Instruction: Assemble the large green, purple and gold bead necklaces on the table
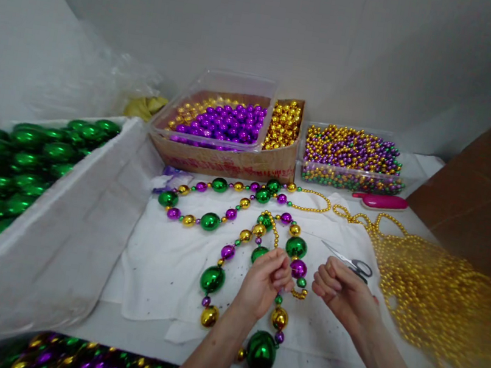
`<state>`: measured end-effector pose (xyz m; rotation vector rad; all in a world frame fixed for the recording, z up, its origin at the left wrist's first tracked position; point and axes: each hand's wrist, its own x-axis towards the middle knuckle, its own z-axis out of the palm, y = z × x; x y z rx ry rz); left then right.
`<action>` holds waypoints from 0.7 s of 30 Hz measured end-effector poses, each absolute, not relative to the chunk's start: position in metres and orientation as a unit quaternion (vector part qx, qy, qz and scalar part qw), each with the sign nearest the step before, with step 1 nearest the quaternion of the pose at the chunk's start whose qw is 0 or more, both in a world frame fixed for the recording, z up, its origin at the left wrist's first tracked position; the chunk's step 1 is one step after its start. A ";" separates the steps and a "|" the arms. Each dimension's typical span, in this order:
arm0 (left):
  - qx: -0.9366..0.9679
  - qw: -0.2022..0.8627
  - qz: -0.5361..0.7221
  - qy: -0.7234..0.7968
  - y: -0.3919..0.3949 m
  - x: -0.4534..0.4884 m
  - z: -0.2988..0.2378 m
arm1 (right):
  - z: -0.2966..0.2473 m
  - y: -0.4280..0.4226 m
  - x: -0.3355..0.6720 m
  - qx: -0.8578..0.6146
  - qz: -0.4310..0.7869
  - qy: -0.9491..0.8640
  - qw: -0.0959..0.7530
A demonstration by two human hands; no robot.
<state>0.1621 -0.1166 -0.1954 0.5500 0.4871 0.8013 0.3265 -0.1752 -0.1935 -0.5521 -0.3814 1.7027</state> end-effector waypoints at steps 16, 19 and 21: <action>0.270 0.863 0.362 0.228 -0.118 0.170 -0.192 | -0.189 -0.183 0.330 -0.257 0.713 -0.199 0.621; 0.260 0.864 0.363 0.232 -0.118 0.170 -0.193 | -0.192 -0.184 0.331 -0.258 0.713 -0.195 0.622; 0.262 0.863 0.365 0.230 -0.119 0.170 -0.191 | -0.193 -0.185 0.331 -0.257 0.713 -0.192 0.623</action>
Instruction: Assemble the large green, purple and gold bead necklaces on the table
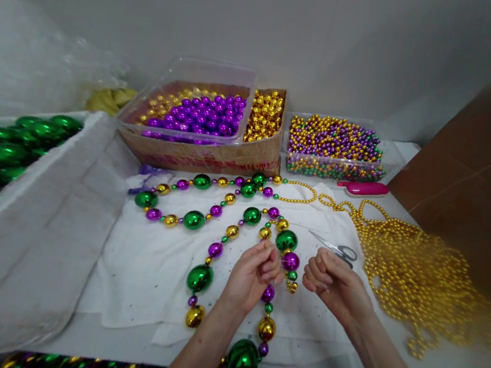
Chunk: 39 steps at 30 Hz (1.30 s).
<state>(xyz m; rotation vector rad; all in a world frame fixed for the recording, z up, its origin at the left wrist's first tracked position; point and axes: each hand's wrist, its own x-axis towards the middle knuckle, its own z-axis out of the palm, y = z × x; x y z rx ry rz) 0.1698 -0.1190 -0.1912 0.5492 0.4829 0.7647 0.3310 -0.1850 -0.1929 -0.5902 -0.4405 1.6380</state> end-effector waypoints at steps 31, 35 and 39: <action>0.176 0.861 0.395 0.267 -0.155 0.148 -0.210 | -0.209 -0.194 0.314 -0.294 0.740 -0.086 0.599; 0.187 0.858 0.386 0.283 -0.155 0.142 -0.205 | -0.211 -0.196 0.316 -0.301 0.746 -0.069 0.590; 0.168 0.876 0.362 0.272 -0.156 0.133 -0.208 | -0.226 -0.201 0.309 -0.290 0.768 -0.012 0.571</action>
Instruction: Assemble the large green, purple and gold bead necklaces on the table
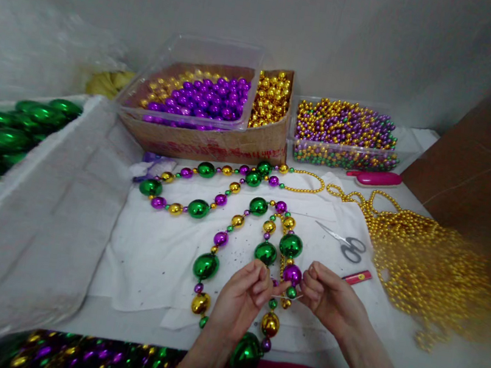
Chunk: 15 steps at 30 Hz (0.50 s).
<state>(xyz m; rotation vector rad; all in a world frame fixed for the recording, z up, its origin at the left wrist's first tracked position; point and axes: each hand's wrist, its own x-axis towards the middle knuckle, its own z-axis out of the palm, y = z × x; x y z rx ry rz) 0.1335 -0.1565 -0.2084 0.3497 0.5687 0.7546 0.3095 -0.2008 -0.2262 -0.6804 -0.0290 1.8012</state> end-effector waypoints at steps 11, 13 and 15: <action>0.119 0.870 0.395 0.271 -0.160 0.137 -0.230 | -0.241 -0.201 0.309 -0.279 0.739 0.040 0.612; 0.107 0.870 0.394 0.275 -0.160 0.140 -0.234 | -0.243 -0.203 0.312 -0.279 0.739 0.038 0.612; 0.097 0.872 0.391 0.277 -0.160 0.142 -0.238 | -0.244 -0.205 0.314 -0.277 0.742 0.037 0.609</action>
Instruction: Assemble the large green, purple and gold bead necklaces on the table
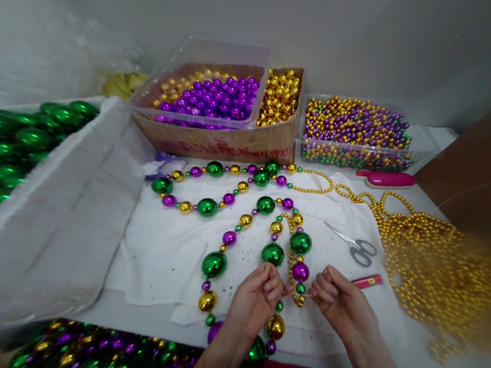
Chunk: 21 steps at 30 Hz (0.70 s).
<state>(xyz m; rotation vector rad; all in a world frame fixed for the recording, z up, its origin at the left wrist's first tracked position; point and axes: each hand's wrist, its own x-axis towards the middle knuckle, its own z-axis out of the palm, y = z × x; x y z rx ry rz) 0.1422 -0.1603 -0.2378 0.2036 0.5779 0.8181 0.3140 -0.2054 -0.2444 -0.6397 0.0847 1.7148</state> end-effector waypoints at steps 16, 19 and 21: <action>0.329 0.836 0.329 0.290 -0.148 0.147 -0.226 | -0.236 -0.210 0.320 -0.313 0.739 -0.052 0.594; 0.429 0.788 0.262 0.355 -0.140 0.149 -0.228 | -0.225 -0.207 0.318 -0.377 0.701 -0.133 0.591; 0.514 0.732 0.208 0.396 -0.137 0.154 -0.228 | -0.219 -0.203 0.316 -0.421 0.670 -0.176 0.585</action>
